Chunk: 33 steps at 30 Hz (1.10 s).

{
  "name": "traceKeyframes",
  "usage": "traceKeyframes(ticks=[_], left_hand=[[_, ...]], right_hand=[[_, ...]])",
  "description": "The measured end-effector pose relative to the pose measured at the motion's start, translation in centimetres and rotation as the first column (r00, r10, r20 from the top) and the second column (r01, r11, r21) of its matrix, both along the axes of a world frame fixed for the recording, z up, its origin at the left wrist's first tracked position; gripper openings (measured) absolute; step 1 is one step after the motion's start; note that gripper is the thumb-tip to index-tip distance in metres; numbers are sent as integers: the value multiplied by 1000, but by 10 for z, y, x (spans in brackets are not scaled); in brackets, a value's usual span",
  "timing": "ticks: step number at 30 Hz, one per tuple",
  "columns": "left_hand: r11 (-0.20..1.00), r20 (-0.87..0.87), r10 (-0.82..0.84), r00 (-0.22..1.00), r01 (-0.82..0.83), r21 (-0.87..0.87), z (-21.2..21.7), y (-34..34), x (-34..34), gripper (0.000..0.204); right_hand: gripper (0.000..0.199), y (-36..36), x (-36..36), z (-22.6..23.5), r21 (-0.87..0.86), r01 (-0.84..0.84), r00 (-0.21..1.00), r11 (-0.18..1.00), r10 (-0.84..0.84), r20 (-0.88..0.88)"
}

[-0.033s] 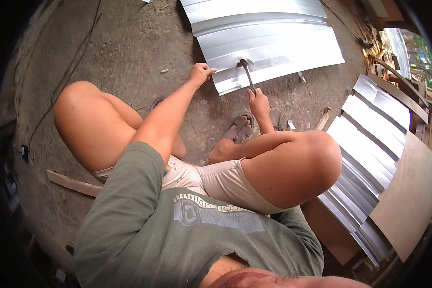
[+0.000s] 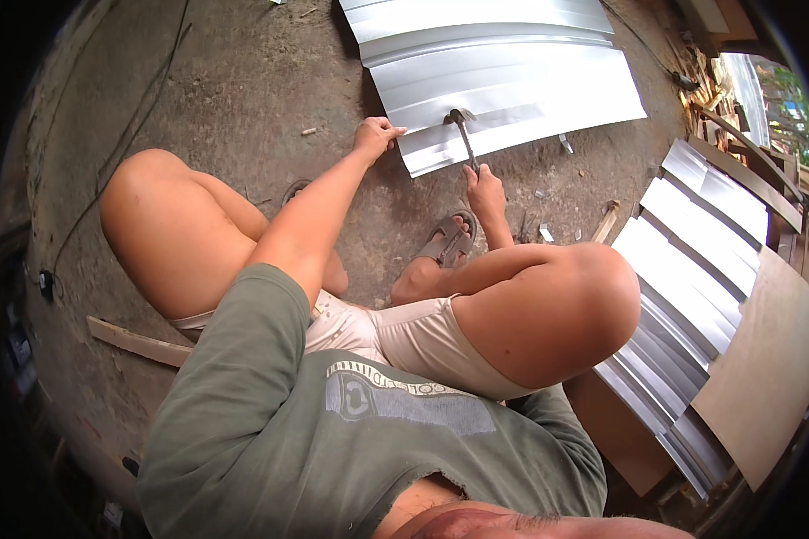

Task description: The person holds a corrugated metal sheet in place while another person uses a pair of shears to cut and a hammer to flatten its edge on the ground.

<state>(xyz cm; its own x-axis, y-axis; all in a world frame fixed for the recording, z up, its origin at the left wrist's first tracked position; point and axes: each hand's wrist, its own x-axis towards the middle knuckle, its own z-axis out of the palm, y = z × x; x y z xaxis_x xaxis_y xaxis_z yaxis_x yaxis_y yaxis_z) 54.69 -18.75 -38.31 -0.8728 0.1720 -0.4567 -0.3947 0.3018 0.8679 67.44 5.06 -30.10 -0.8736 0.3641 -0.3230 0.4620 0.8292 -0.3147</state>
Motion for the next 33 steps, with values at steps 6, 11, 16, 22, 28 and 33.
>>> traceKeyframes(ticks=[6,11,16,22,28,33], left_hand=[[992,101,-22,995,35,-125,-4,-3,-2,41],[995,16,-34,999,36,-90,-12,-6,7,45],[999,11,-47,999,47,19,-3,4,1,40],[992,77,-44,996,34,122,-12,-4,8,33],[997,135,-6,991,-5,83,-13,-1,4,32],[994,138,6,990,-21,103,-6,2,5,33]], right_hand=[[44,-2,1,3,-16,-9,1000,1000,9,-19],[40,-26,10,8,-90,-66,997,994,62,-48],[33,-25,21,-23,-5,-130,991,992,130,-33],[30,-28,20,-13,-60,-175,983,983,171,-61],[28,-40,12,1,-123,-194,975,973,178,-132],[28,-37,14,-2,-29,-201,979,979,201,-1]])
